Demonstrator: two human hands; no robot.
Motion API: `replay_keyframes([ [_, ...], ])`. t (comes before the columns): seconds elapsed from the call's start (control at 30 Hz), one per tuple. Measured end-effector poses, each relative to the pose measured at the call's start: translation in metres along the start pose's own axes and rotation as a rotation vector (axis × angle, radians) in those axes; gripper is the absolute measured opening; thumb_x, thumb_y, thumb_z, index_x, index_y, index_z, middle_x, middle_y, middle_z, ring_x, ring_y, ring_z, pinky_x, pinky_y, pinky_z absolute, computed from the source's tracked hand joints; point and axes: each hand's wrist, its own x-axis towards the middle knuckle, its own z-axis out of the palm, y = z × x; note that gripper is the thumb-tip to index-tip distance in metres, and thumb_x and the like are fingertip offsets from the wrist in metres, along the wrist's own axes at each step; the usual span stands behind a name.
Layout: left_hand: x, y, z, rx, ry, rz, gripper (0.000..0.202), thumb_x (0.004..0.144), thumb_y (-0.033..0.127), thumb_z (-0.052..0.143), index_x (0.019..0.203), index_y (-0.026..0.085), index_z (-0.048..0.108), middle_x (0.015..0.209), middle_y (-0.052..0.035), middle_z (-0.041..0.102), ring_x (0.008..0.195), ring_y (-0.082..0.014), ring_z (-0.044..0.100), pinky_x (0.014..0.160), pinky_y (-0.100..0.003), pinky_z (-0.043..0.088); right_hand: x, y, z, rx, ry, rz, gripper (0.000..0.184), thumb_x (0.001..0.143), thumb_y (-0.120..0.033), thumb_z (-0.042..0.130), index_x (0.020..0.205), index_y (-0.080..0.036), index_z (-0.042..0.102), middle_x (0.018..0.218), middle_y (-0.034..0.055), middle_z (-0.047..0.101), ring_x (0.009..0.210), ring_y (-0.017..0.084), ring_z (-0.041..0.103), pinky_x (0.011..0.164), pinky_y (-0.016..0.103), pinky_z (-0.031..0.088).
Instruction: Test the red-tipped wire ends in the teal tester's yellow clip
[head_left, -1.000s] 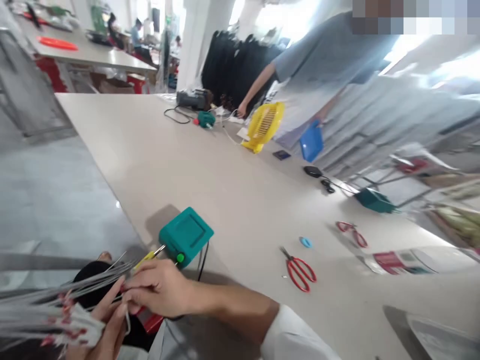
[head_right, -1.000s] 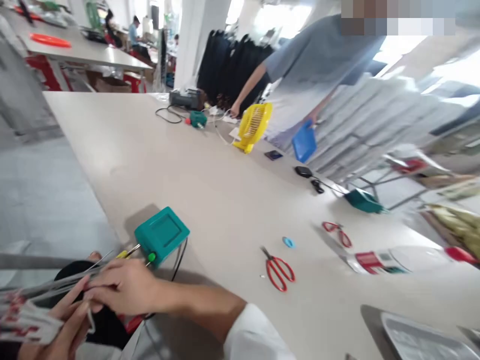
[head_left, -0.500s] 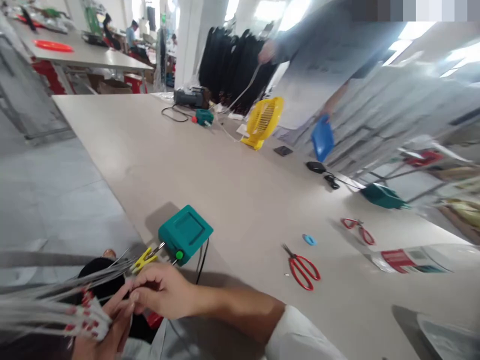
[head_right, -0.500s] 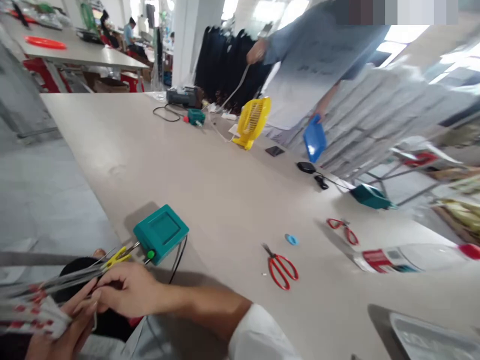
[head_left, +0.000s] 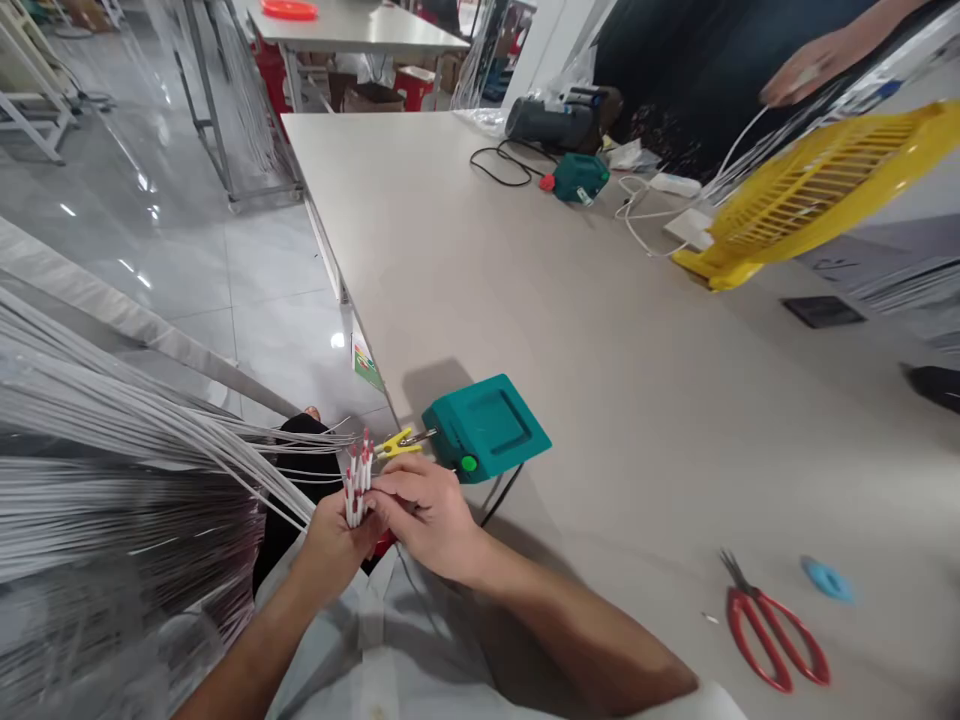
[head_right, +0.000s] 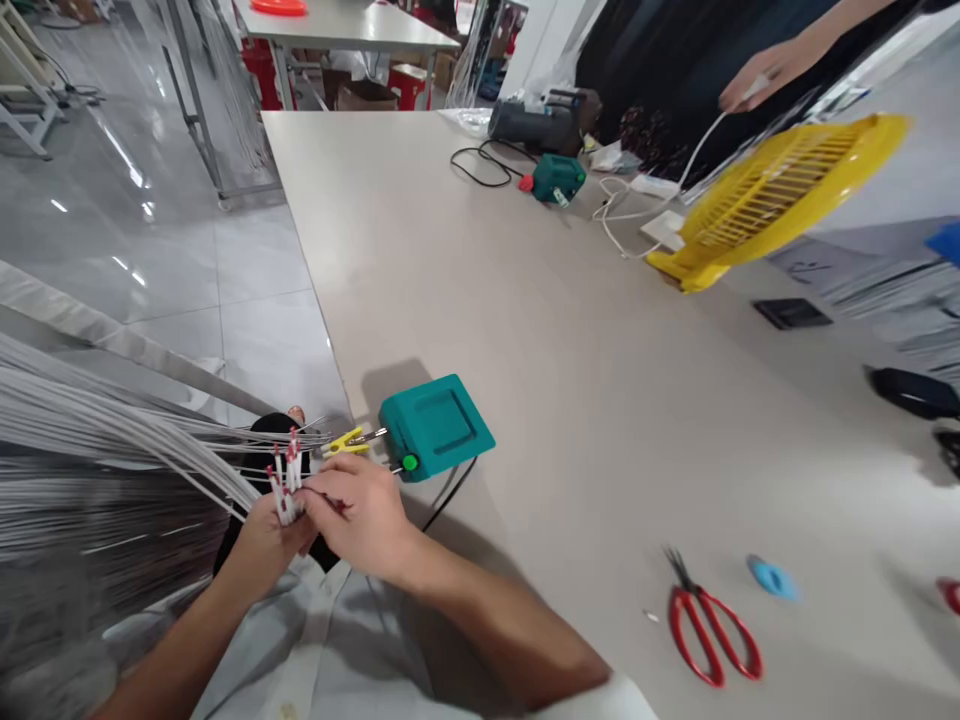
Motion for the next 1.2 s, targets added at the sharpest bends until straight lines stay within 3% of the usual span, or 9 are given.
replay_keyframes([
  [0.1, -0.001, 0.004, -0.002, 0.004, -0.016, -0.007, 0.033, 0.065, 0.037, 0.067, 0.050, 0.015, 0.048, 0.043, 0.0055, 0.041, 0.042, -0.0068, 0.035, 0.041, -0.020, 0.030, 0.000, 0.005, 0.003, 0.015, 0.034, 0.072, 0.021, 0.083, -0.020, 0.050, 0.067, -0.018, 0.063, 0.063, 0.0015, 0.056, 0.062, 0.011, 0.052, 0.058, 0.023, 0.043],
  [0.2, 0.001, 0.005, -0.006, -0.032, 0.021, 0.022, 0.028, 0.072, 0.039, 0.061, 0.064, 0.012, 0.061, 0.051, 0.0006, 0.055, 0.050, -0.0107, 0.048, 0.050, -0.023, 0.041, -0.002, 0.009, 0.002, 0.045, 0.083, 0.092, 0.020, 0.083, -0.021, 0.049, 0.066, -0.017, 0.060, 0.064, 0.0018, 0.055, 0.064, 0.012, 0.051, 0.059, 0.024, 0.043],
  [0.3, 0.005, -0.001, -0.008, -0.164, 0.240, 0.039, 0.030, 0.075, 0.038, 0.058, 0.088, 0.012, 0.065, 0.070, -0.0048, 0.067, 0.062, -0.0142, 0.058, 0.061, -0.026, 0.047, -0.004, 0.012, 0.002, 0.060, 0.098, 0.084, 0.018, 0.083, -0.021, 0.049, 0.070, -0.017, 0.060, 0.067, 0.0028, 0.056, 0.066, 0.013, 0.052, 0.060, 0.025, 0.044],
  [0.43, 0.005, -0.001, -0.006, -0.196, 0.432, 0.094, 0.031, 0.076, 0.037, 0.059, 0.094, 0.013, 0.065, 0.078, -0.0062, 0.068, 0.055, -0.0108, 0.056, 0.050, -0.022, 0.045, -0.007, 0.013, 0.006, 0.038, 0.044, 0.091, 0.016, 0.083, -0.020, 0.049, 0.072, -0.018, 0.060, 0.070, 0.0029, 0.056, 0.066, 0.013, 0.052, 0.061, 0.025, 0.045],
  [0.5, 0.002, 0.006, -0.002, -0.123, 0.413, 0.093, 0.029, 0.074, 0.036, 0.061, 0.090, 0.013, 0.067, 0.077, -0.0061, 0.069, 0.057, -0.0120, 0.057, 0.052, -0.023, 0.046, -0.009, 0.014, 0.008, 0.036, 0.003, 0.086, 0.017, 0.084, -0.019, 0.047, 0.073, -0.018, 0.060, 0.071, 0.0029, 0.056, 0.066, 0.012, 0.053, 0.061, 0.024, 0.045],
  [0.67, -0.001, 0.017, 0.007, 0.019, 0.330, 0.175, 0.017, 0.068, 0.029, 0.065, 0.076, 0.015, 0.071, 0.085, -0.0063, 0.069, 0.082, -0.0207, 0.062, 0.075, -0.031, 0.048, -0.012, 0.019, 0.012, 0.021, -0.061, -0.018, 0.019, 0.084, -0.016, 0.043, 0.074, -0.017, 0.059, 0.076, 0.0045, 0.058, 0.071, 0.013, 0.054, 0.063, 0.025, 0.048],
  [0.77, -0.001, 0.014, 0.007, 0.002, 0.362, 0.114, 0.019, 0.069, 0.029, 0.064, 0.079, 0.015, 0.071, 0.076, -0.0044, 0.069, 0.075, -0.0196, 0.062, 0.070, -0.031, 0.049, -0.012, 0.020, 0.009, -0.034, -0.030, -0.050, 0.017, 0.083, -0.015, 0.045, 0.080, -0.017, 0.062, 0.078, 0.0054, 0.058, 0.072, 0.013, 0.055, 0.064, 0.026, 0.049],
  [0.97, -0.001, 0.016, 0.006, 0.006, 0.457, 0.096, 0.014, 0.062, 0.028, 0.069, 0.068, 0.015, 0.070, 0.066, -0.0032, 0.069, 0.066, -0.0183, 0.062, 0.062, -0.028, 0.050, -0.007, 0.012, 0.000, 0.030, 0.186, -0.038, 0.019, 0.081, -0.013, 0.049, 0.092, -0.019, 0.063, 0.087, 0.0075, 0.062, 0.084, 0.016, 0.058, 0.076, 0.032, 0.050],
  [1.2, 0.000, 0.009, 0.012, 0.017, 0.382, 0.134, 0.011, 0.062, 0.026, 0.067, 0.064, 0.016, 0.065, 0.062, -0.0027, 0.068, 0.060, -0.0169, 0.062, 0.060, -0.028, 0.050, -0.005, 0.012, 0.005, 0.070, 0.196, 0.017, 0.009, 0.076, -0.018, 0.056, 0.081, -0.018, 0.064, 0.081, 0.0065, 0.061, 0.071, 0.014, 0.058, 0.052, 0.022, 0.049],
])
